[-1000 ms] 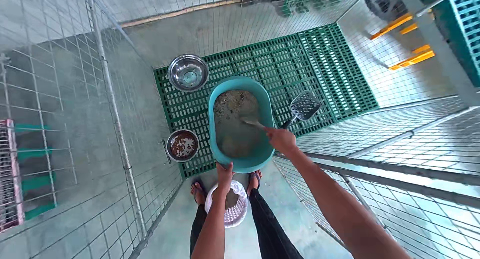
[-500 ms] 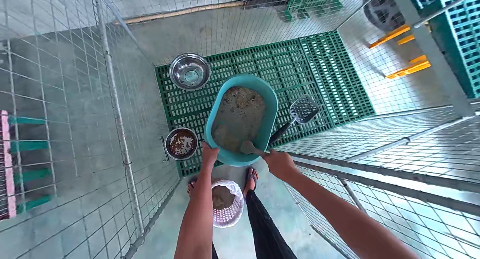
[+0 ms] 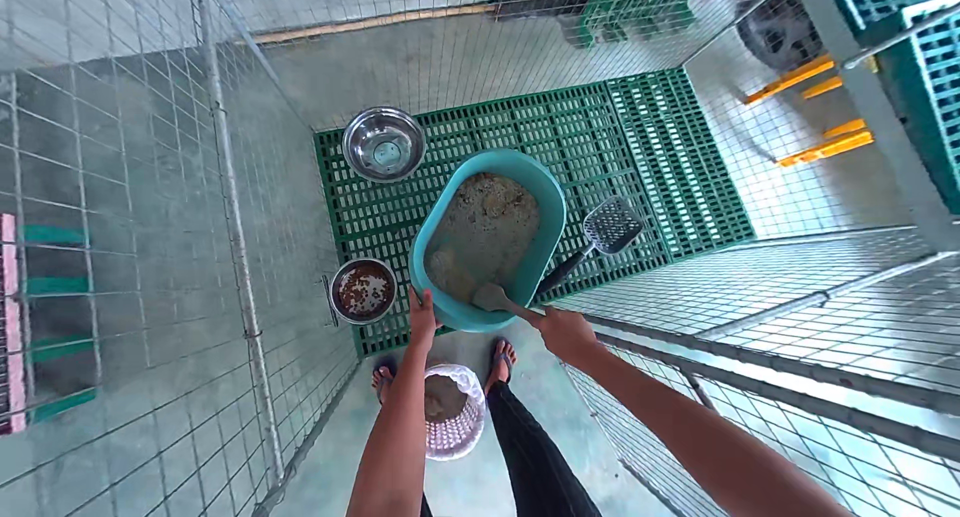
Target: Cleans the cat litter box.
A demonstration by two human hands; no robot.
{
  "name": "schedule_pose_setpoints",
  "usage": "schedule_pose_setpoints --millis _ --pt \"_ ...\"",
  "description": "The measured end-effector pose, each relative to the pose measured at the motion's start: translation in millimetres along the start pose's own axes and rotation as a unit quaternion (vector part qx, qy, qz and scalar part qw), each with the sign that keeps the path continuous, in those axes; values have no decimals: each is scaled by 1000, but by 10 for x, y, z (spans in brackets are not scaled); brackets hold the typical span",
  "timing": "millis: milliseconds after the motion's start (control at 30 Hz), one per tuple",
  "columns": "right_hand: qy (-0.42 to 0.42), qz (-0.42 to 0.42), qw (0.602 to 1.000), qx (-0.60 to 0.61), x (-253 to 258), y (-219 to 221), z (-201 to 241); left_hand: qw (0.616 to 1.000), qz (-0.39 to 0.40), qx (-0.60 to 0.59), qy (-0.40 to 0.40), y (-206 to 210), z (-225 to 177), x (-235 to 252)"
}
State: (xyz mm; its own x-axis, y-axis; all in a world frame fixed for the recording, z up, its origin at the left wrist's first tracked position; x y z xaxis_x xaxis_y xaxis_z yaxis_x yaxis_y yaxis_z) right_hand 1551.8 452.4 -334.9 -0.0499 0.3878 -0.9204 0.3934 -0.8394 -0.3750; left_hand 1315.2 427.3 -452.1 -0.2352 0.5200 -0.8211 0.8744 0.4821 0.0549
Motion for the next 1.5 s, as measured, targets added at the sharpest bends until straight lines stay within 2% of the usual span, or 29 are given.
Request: schedule_pose_setpoints --millis 167,233,333,433,500,667,767,833,900,1000,1100,1200,1300,1333,1433,1500 --pt "21 -4 1000 10 35 43 -30 1000 0 -9 2 1 48 32" --pt "27 -3 999 27 3 27 -20 999 -23 -37 16 51 208 -9" --pt "46 4 994 102 -93 -7 -16 992 -34 -125 5 292 554 -215" --pt "76 -26 977 196 -182 53 -118 981 -29 -190 -15 429 670 -287" --pt "78 -72 961 257 -174 21 -224 982 -24 -183 -29 421 582 -232" --pt "78 -190 898 390 83 -453 -459 995 -10 -94 -13 434 49 106" --pt "76 -196 895 393 105 -438 -471 997 -33 -64 -5 324 333 -74" --pt "87 -187 905 372 39 -299 -510 997 -48 -63 -10 230 613 -318" --pt "104 -158 919 346 -33 -136 -526 995 -50 -78 -22 226 730 -413" --pt "111 -106 940 305 -103 -81 -466 992 -22 -118 -27 448 503 -197" --pt "98 -101 938 318 -231 -64 -361 992 -20 -125 -26 560 290 -58" --pt "92 -142 906 389 -307 75 -305 989 -22 -141 -43 504 356 -143" --pt "91 -225 855 458 -247 391 -259 989 -46 -137 -45 367 365 -186" --pt "87 -236 852 459 -183 535 -244 990 -60 -126 -29 324 305 -154" --pt "72 -180 873 448 -112 785 -132 995 -73 -67 -1 277 -5 -21" --pt "71 -261 838 475 -235 726 -92 996 -78 -37 33 317 -203 -42"
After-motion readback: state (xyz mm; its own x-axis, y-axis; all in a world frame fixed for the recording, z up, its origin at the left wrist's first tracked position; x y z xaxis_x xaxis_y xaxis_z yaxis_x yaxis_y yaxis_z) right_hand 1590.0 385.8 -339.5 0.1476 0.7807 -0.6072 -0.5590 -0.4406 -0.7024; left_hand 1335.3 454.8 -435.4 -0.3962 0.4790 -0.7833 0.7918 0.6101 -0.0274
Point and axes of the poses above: each hand's wrist, its own x-axis towards the middle knuckle, its own y-axis out of the palm, z = x × y, the point moved 7 cm from there along x, towards the middle knuckle, and after that the axes turned 8 degrees about -x, right-handed, at the moved point
